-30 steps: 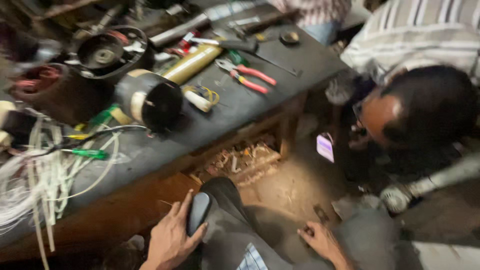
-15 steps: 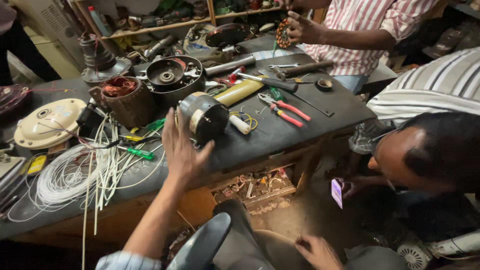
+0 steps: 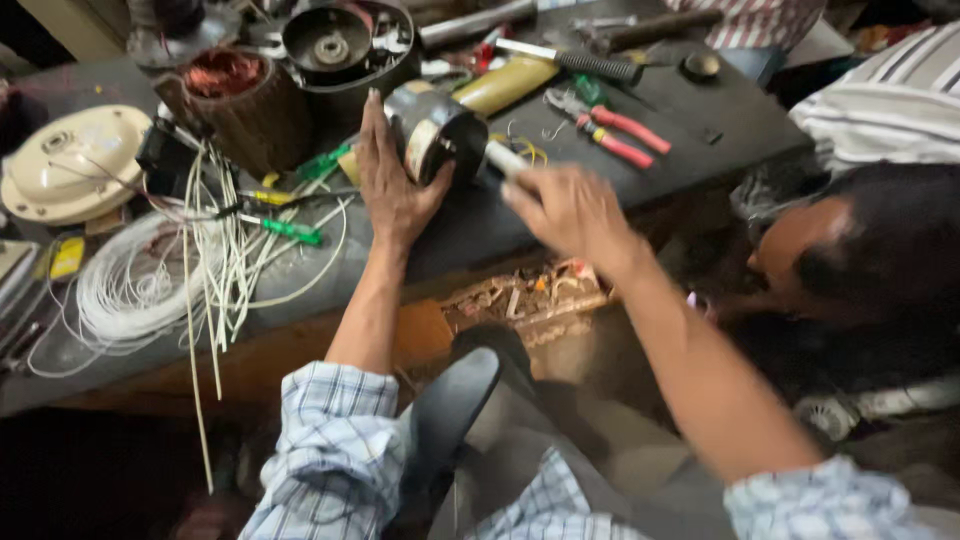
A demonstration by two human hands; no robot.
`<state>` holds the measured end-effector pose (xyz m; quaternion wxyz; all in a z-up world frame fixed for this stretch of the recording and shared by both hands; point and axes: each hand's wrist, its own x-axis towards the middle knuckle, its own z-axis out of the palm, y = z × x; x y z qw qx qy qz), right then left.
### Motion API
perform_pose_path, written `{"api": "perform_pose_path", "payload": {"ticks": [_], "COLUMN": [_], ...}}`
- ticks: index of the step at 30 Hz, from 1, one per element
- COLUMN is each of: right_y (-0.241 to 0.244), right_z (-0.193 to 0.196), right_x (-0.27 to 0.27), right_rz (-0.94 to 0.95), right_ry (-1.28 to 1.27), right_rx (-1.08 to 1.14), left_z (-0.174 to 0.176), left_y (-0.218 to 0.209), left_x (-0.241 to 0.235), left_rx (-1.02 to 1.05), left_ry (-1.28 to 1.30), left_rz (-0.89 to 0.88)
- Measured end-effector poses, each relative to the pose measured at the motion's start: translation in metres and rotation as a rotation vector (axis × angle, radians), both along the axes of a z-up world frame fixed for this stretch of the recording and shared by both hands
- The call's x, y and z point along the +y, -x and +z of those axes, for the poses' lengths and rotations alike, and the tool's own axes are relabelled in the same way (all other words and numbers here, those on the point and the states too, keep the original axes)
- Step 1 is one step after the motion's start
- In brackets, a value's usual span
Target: The person disassembles a small electric motor on a cluttered workbench. They use pliers to remove a metal band and separate the motor housing, exposing the internal rotor and windings. The person then reassembles the motor components.
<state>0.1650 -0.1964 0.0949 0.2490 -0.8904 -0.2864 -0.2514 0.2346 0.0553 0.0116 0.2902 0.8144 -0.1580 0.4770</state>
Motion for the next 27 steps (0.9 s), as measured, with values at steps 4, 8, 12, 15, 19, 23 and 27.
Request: {"api": "perform_pose_path", "payload": {"ticks": [4, 8, 12, 15, 19, 23, 27], "right_y": [-0.042, -0.062, -0.072, -0.077, -0.080, -0.075, -0.073], "right_z": [0.031, 0.032, 0.028, 0.030, 0.033, 0.030, 0.026], "right_x": [0.028, 0.052, 0.060, 0.060, 0.063, 0.069, 0.068], "right_rz": [0.075, 0.047, 0.057, 0.057, 0.062, 0.088, 0.112], "right_ry": [0.014, 0.151, 0.134, 0.104, -0.015, -0.051, -0.221], "right_rx": [0.073, -0.041, -0.066, 0.106, 0.425, 0.696, 0.879], "left_z": [0.003, 0.001, 0.003, 0.003, 0.002, 0.001, -0.001], "left_y": [-0.001, 0.005, 0.002, 0.002, 0.003, 0.000, -0.002], "left_x": [-0.003, -0.003, -0.004, -0.006, -0.007, -0.006, -0.006], "left_rx": [0.052, 0.056, 0.035, 0.040, 0.064, 0.017, -0.006], "left_ry": [0.040, 0.017, 0.002, 0.003, 0.043, 0.023, 0.006], "left_rz": [-0.015, 0.002, -0.004, 0.021, 0.013, 0.011, 0.035]}}
